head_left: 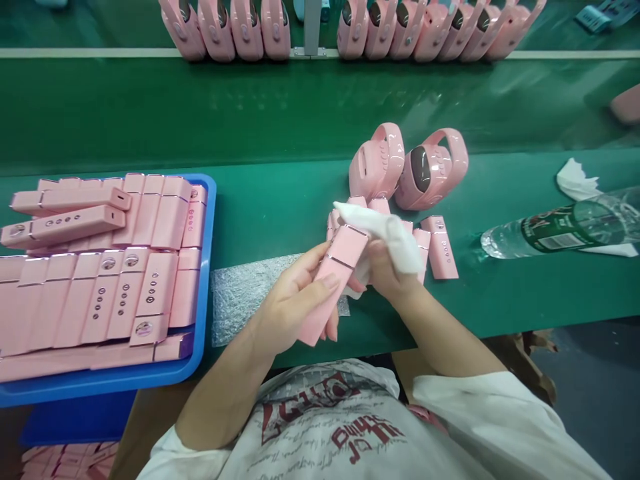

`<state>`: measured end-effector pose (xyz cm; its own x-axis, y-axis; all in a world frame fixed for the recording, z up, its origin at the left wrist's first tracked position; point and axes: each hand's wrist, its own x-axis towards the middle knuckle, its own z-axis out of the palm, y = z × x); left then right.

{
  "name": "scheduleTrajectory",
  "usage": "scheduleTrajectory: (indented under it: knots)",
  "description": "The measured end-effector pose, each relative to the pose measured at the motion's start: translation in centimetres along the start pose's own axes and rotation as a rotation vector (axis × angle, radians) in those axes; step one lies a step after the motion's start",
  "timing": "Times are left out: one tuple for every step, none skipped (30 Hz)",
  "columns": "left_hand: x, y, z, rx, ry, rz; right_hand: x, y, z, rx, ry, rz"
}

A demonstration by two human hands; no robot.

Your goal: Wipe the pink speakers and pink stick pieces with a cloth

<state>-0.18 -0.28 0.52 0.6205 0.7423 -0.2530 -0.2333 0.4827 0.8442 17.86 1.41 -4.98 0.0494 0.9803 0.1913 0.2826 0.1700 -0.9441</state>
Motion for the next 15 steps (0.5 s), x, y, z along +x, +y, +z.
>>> scheduleTrajectory:
  knots:
    - [-0.1,0.0,0.1,-0.027,0.002,0.027,0.0,0.0,-0.1,0.056,0.049,-0.046]
    - [-0.1,0.0,0.2,-0.056,0.012,0.058,0.0,-0.1,-0.2,0.123,0.098,-0.088]
    - [-0.2,0.0,0.2,-0.084,0.028,0.086,0.0,-0.2,-0.3,0.188,0.135,-0.122]
    - [-0.1,-0.1,0.2,-0.107,0.042,0.106,-0.1,-0.3,-0.3,0.237,0.157,-0.141]
    - [0.0,-0.1,0.1,-0.126,0.049,0.116,-0.1,-0.4,-0.3,0.258,0.165,-0.145]
    - [0.1,-0.2,0.0,-0.141,0.053,0.118,-0.1,-0.4,-0.4,0.253,0.179,-0.140]
    - [0.2,-0.4,-0.1,-0.153,0.051,0.111,-0.1,-0.4,-0.4,0.231,0.201,-0.129]
    - [0.4,-0.5,-0.2,-0.161,0.042,0.102,-0.1,-0.2,-0.5,0.199,0.230,-0.126]
    - [0.5,-0.5,-0.3,-0.166,0.032,0.097,0.0,0.0,-0.6,0.166,0.259,-0.135]
    - [0.7,-0.6,-0.3,-0.172,0.025,0.099,0.1,0.2,-0.7,0.129,0.286,-0.155]
    - [0.8,-0.6,-0.3,-0.180,0.021,0.102,0.2,0.3,-0.8,0.092,0.309,-0.182]
    - [0.9,-0.6,-0.3,-0.191,0.020,0.107,0.4,0.4,-0.9,0.056,0.331,-0.212]
    - [0.9,-0.6,-0.3,-0.204,0.025,0.109,0.5,0.3,-0.9,0.022,0.348,-0.242]
    - [1.0,-0.6,-0.3,-0.218,0.038,0.109,0.6,0.2,-1.0,-0.013,0.361,-0.262]
    - [1.0,-0.6,-0.2,-0.232,0.055,0.105,0.7,0.0,-1.0,-0.045,0.373,-0.289]
